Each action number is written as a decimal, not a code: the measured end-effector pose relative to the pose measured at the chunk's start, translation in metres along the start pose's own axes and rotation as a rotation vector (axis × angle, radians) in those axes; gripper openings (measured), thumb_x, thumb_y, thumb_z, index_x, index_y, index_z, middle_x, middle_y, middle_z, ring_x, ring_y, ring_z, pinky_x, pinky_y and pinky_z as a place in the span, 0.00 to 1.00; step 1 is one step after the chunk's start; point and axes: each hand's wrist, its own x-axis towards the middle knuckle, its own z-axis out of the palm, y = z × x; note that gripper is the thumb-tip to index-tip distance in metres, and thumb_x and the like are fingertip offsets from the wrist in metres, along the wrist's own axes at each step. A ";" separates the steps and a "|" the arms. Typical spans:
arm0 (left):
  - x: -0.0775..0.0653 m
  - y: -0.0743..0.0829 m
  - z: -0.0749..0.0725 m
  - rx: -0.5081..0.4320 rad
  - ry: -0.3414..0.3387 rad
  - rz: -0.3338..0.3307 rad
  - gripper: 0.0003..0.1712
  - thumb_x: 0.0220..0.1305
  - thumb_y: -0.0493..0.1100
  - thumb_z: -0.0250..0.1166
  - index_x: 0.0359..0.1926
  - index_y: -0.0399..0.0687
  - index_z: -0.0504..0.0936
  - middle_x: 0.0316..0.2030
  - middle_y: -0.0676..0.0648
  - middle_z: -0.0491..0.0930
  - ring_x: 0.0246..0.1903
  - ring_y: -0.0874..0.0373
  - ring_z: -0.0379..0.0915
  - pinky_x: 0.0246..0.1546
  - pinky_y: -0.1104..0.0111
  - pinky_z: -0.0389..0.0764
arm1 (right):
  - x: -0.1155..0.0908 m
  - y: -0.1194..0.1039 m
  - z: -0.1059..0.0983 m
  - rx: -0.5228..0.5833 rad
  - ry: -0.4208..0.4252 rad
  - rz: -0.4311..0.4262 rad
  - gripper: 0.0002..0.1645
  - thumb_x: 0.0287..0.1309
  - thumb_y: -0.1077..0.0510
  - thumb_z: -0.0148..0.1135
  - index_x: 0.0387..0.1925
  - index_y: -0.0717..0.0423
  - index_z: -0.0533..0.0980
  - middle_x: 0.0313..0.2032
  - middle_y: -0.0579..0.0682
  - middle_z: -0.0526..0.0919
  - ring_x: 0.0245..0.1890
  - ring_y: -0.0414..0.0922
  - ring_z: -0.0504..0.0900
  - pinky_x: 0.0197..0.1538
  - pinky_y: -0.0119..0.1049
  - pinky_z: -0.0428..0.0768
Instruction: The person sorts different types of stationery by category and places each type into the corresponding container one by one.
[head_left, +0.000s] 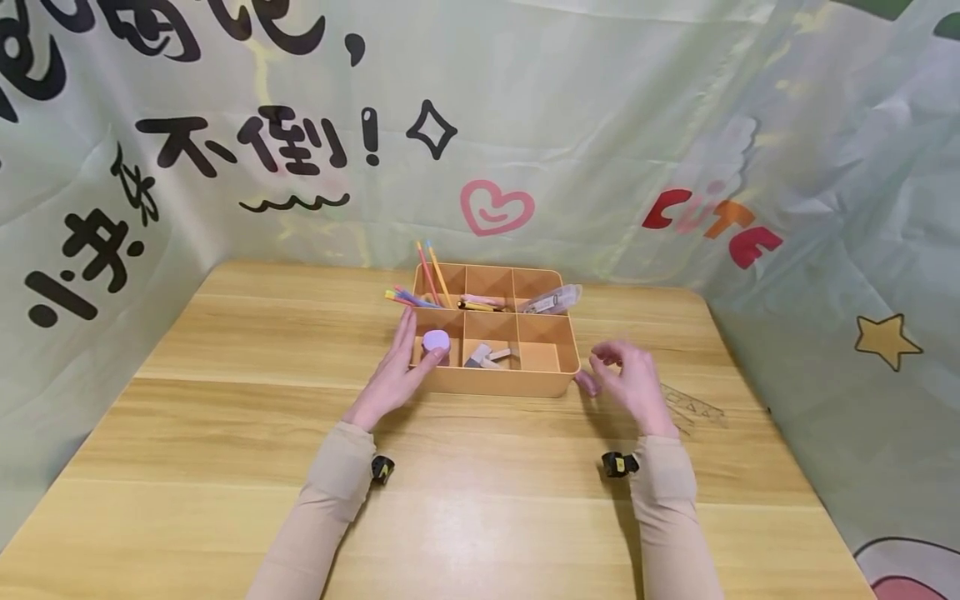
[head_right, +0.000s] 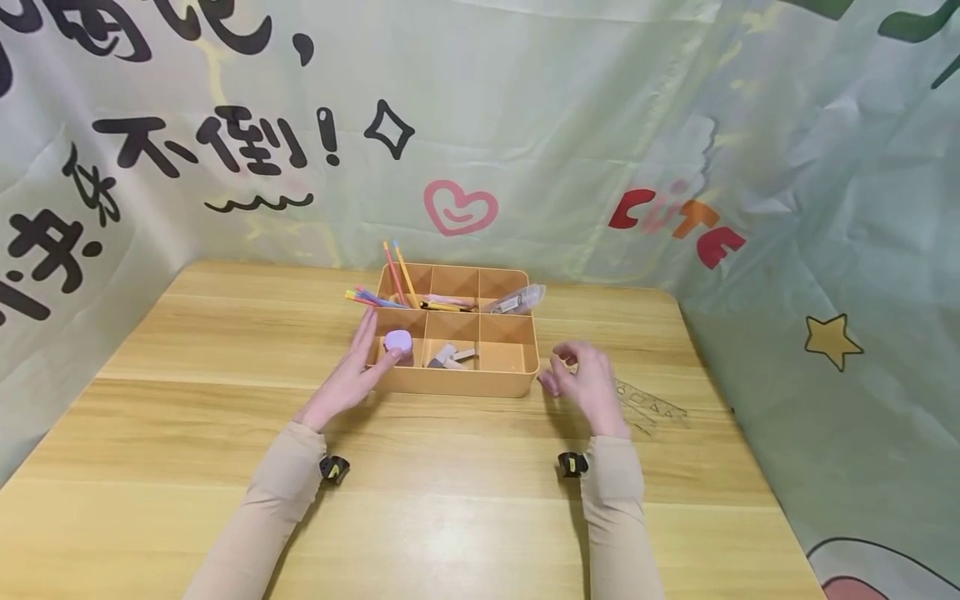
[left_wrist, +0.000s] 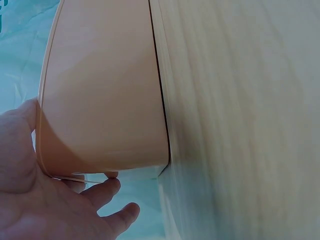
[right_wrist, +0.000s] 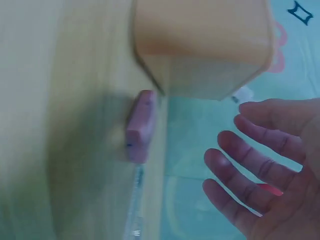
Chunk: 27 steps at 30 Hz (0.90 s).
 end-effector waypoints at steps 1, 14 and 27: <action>0.000 -0.001 0.000 0.000 0.001 0.002 0.51 0.76 0.61 0.52 0.80 0.45 0.31 0.81 0.50 0.24 0.81 0.43 0.30 0.79 0.44 0.44 | -0.001 0.002 0.001 -0.008 -0.017 0.011 0.08 0.61 0.66 0.63 0.39 0.68 0.83 0.36 0.64 0.87 0.36 0.58 0.84 0.45 0.56 0.81; 0.000 0.000 0.000 0.009 0.000 0.014 0.51 0.76 0.59 0.53 0.80 0.42 0.32 0.81 0.48 0.25 0.81 0.43 0.31 0.79 0.45 0.45 | -0.004 0.012 0.012 -0.049 -0.188 0.174 0.10 0.59 0.56 0.71 0.32 0.60 0.83 0.29 0.56 0.86 0.27 0.45 0.81 0.35 0.37 0.78; 0.000 0.000 -0.001 0.007 0.006 0.020 0.50 0.76 0.59 0.52 0.80 0.40 0.33 0.81 0.46 0.25 0.81 0.41 0.32 0.78 0.43 0.45 | -0.004 0.012 0.014 -0.066 -0.238 0.177 0.07 0.59 0.59 0.71 0.33 0.61 0.84 0.30 0.55 0.86 0.30 0.45 0.81 0.36 0.37 0.77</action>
